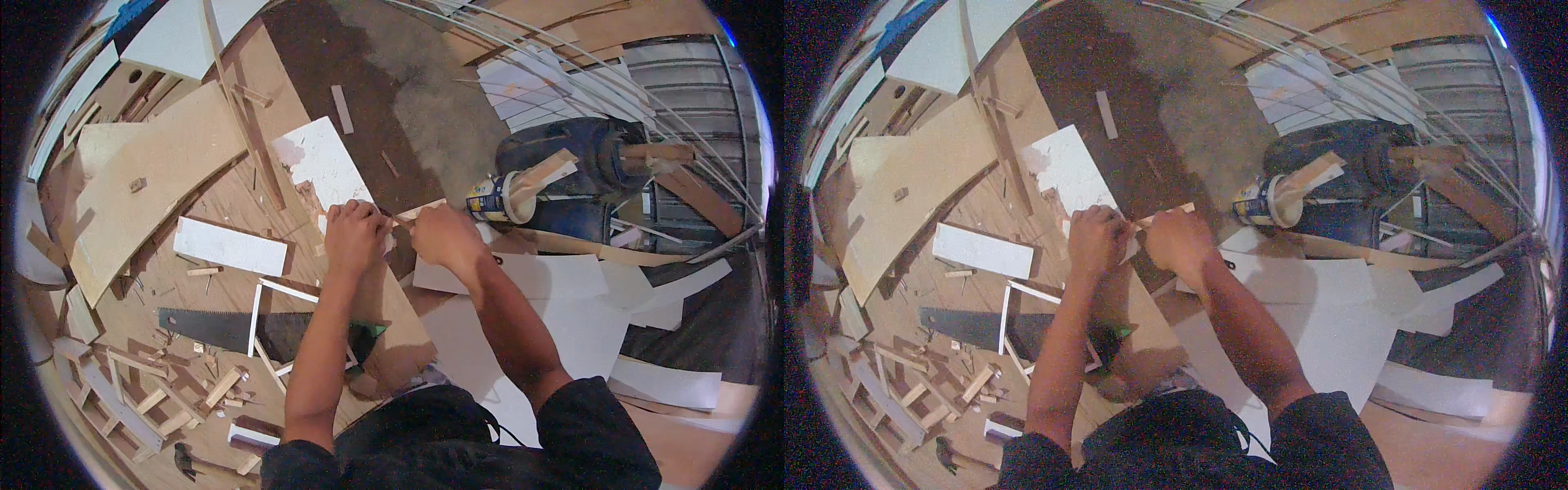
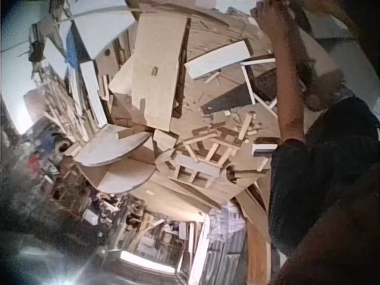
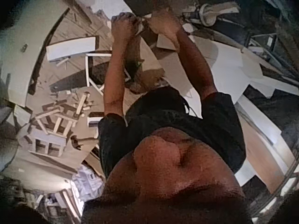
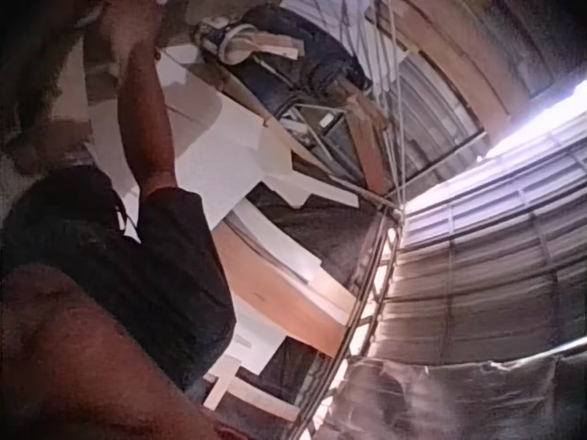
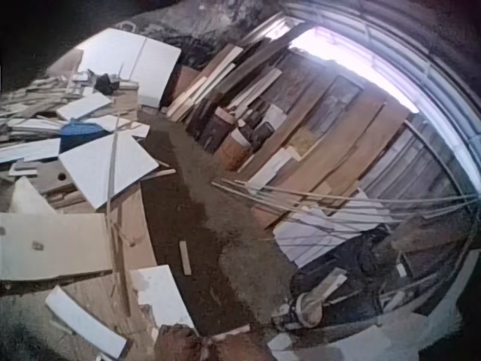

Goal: The person constructs a small wooden frame by hand, holding a thin wooden strip against the frame to mark and then cut it using a small saw.

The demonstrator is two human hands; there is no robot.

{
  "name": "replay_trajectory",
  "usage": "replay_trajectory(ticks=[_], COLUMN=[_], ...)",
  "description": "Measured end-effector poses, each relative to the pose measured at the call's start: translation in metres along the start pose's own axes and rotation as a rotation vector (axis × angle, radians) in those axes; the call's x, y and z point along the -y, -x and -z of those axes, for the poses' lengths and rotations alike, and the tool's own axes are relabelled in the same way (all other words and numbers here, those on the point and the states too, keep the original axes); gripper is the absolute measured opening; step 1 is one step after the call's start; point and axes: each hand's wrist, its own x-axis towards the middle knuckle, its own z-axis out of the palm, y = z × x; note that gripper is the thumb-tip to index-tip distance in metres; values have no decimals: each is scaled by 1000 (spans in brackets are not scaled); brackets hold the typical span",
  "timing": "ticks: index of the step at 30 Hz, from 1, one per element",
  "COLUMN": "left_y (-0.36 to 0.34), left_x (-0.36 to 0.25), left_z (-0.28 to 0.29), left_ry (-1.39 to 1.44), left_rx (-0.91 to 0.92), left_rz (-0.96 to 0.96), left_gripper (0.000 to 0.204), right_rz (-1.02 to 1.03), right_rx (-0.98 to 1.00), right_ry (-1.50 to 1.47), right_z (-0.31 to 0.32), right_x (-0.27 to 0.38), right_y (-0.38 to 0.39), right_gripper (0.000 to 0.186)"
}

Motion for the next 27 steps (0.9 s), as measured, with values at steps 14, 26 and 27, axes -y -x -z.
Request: replay_trajectory(ticks=[14,26,27], left_y=[1,0,0], left_x=[-2,-1,0], left_z=[-2,-3,-2], left_ry=[-24,-23,-13], left_rx=[-30,-20,-9], left_rz=[-41,-37,-27], left_gripper=[9,10,10], right_rz=[-97,-28,-30], right_rx=[-18,-5,-6], right_ry=[-141,-171,-172], right_z=[-16,-33,-35], right_x=[3,-16,-21], right_y=[0,0,5], right_gripper=[31,33,33])
